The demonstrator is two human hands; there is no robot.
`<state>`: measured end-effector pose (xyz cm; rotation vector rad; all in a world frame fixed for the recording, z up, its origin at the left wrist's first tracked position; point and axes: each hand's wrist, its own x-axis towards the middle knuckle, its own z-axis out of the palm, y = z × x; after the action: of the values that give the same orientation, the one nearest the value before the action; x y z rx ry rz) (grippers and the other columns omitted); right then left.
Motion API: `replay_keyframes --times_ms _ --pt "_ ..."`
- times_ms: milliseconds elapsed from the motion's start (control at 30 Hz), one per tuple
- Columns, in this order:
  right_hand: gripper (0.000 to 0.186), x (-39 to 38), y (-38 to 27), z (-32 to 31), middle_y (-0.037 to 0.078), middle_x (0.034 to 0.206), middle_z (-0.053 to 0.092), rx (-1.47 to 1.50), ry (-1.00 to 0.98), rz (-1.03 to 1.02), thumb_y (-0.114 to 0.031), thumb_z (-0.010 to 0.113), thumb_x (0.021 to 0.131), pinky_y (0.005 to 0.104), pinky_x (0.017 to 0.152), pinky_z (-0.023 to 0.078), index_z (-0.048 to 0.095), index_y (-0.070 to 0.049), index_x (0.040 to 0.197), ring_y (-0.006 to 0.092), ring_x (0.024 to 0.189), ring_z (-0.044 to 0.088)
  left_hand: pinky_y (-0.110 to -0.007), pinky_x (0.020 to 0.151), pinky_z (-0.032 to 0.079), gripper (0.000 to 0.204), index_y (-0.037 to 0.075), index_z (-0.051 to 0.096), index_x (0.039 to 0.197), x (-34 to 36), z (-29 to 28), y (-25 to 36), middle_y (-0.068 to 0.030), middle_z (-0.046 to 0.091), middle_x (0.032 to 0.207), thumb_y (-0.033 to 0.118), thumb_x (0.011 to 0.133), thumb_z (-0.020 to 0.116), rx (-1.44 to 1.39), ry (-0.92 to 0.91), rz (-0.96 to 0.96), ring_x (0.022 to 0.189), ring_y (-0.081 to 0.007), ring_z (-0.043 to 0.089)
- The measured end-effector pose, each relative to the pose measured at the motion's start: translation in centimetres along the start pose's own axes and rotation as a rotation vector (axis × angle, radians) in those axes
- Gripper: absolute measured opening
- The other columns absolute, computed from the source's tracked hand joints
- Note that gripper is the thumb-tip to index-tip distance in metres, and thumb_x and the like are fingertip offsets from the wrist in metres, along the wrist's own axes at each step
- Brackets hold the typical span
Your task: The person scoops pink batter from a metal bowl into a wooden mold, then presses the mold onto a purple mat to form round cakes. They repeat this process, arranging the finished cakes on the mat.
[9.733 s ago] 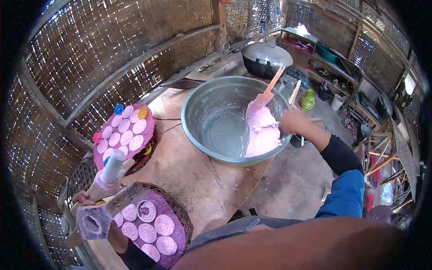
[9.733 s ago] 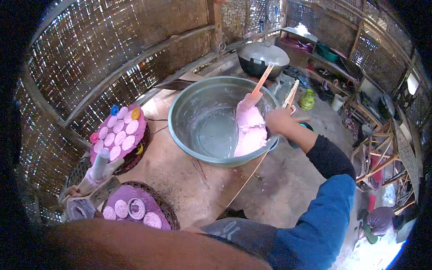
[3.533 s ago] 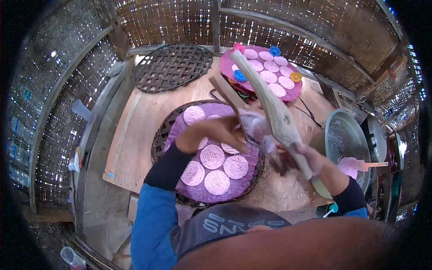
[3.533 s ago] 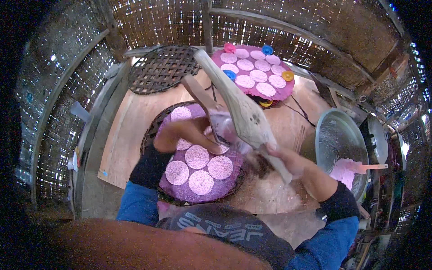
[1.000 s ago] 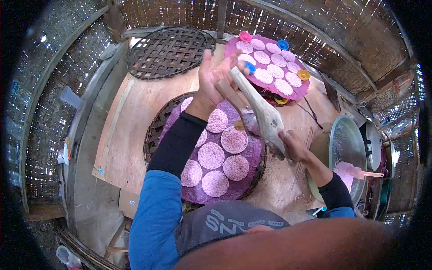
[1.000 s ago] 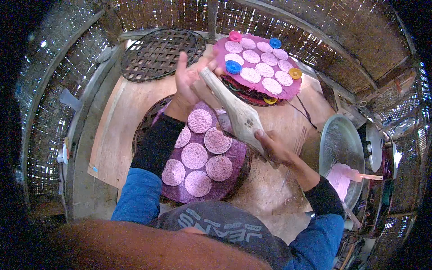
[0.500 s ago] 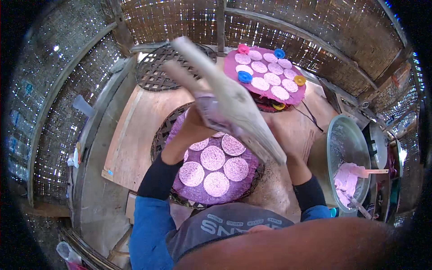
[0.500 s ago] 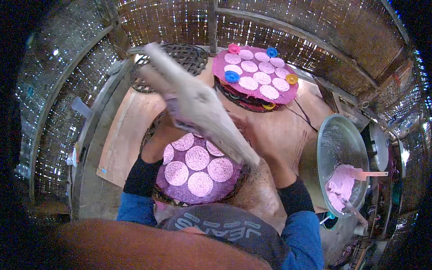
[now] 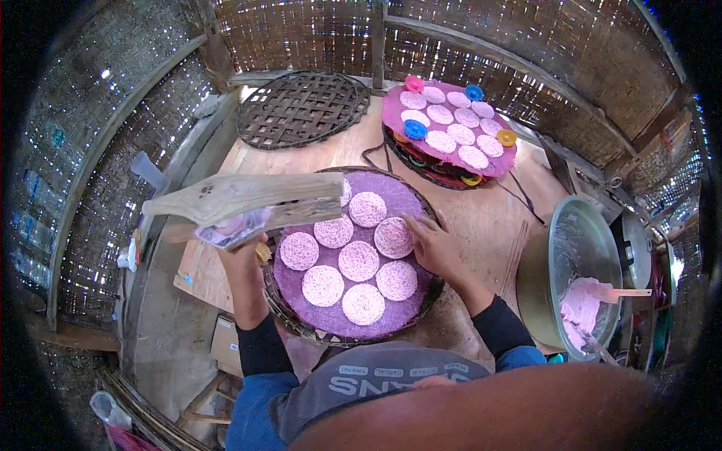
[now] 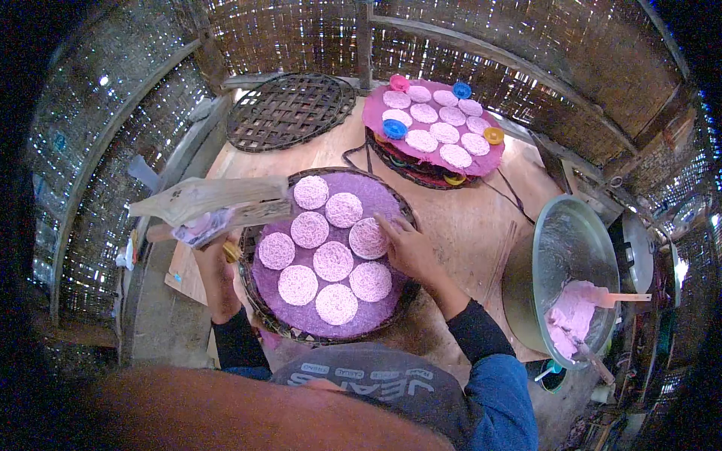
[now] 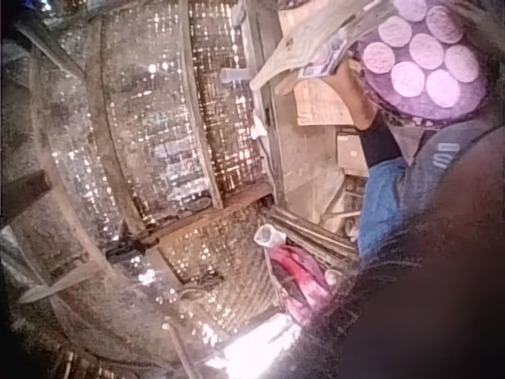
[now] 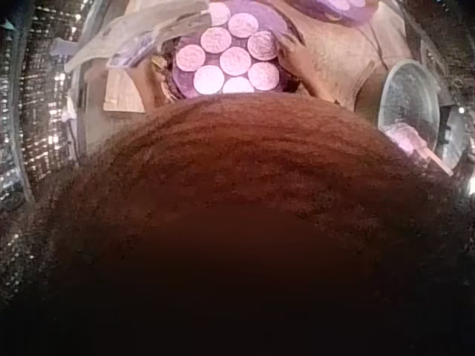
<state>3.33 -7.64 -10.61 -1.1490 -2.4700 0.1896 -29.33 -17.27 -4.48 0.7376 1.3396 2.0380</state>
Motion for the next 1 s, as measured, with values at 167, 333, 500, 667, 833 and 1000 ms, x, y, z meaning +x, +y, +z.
replay_keyframes --times_ms 167,333,500,667,833,1000 --pt "0.066 1.0 -0.3 -0.6 0.010 0.100 0.061 -0.011 0.080 -0.026 -0.003 0.053 0.073 0.0479 0.103 0.024 0.033 -0.015 0.134 0.0261 0.104 0.053 -0.026 0.052 0.045 0.039 0.003 0.048 0.102 0.0 -0.3 -0.1 -0.0055 0.056 0.080 -0.005 0.067 0.065 -0.030 0.033 0.012 0.061 -0.0138 0.054" --pt "0.068 1.7 0.1 0.7 0.010 0.100 0.060 -0.098 0.052 -0.089 -0.005 0.055 0.071 0.0489 0.103 0.024 0.033 -0.016 0.134 0.0254 0.103 0.053 -0.026 0.052 0.044 0.040 0.002 0.046 0.104 0.1 0.0 -0.1 -0.0057 0.056 0.079 -0.006 0.068 0.063 -0.001 0.035 0.036 0.059 -0.0136 0.053" --pt "0.068 1.2 0.5 -0.1 0.010 0.110 0.056 -0.043 -0.022 0.022 -0.012 0.058 0.074 0.0488 0.104 0.021 0.030 -0.016 0.136 0.0245 0.109 0.049 -0.025 0.052 0.044 0.042 0.002 0.045 0.105 0.2 -0.6 -0.3 -0.0056 0.055 0.078 -0.006 0.068 0.064 0.012 0.025 0.002 0.060 -0.0134 0.054" --pt "0.095 0.9 -1.6 -0.2 0.014 0.118 0.050 0.031 -0.017 0.137 -0.039 0.069 0.066 0.0513 0.104 0.017 0.015 -0.013 0.140 0.0316 0.116 0.042 -0.025 0.053 0.044 0.043 0.002 0.045 0.105 0.5 -0.3 -0.5 -0.0055 0.055 0.079 -0.006 0.068 0.064 -0.004 0.027 0.022 0.062 -0.0134 0.054" --pt "0.108 0.7 -3.2 1.1 0.016 0.122 0.045 -0.056 0.000 0.215 -0.050 0.072 0.059 0.0549 0.103 0.015 0.011 -0.010 0.141 0.0348 0.120 0.036 -0.025 0.054 0.045 0.045 0.002 0.046 0.107 0.7 0.2 -0.9 -0.0054 0.056 0.082 -0.005 0.066 0.064 0.015 0.005 0.020 0.063 -0.0131 0.054" --pt "0.106 0.6 -3.0 2.1 0.016 0.118 0.048 -0.070 0.033 0.212 -0.048 0.071 0.061 0.0566 0.103 0.012 0.011 -0.008 0.140 0.0345 0.119 0.037 -0.025 0.055 0.045 0.045 0.002 0.047 0.107 0.9 -0.1 -1.2 -0.0052 0.056 0.082 -0.004 0.066 0.064 0.031 -0.002 0.025 0.063 -0.0125 0.054"
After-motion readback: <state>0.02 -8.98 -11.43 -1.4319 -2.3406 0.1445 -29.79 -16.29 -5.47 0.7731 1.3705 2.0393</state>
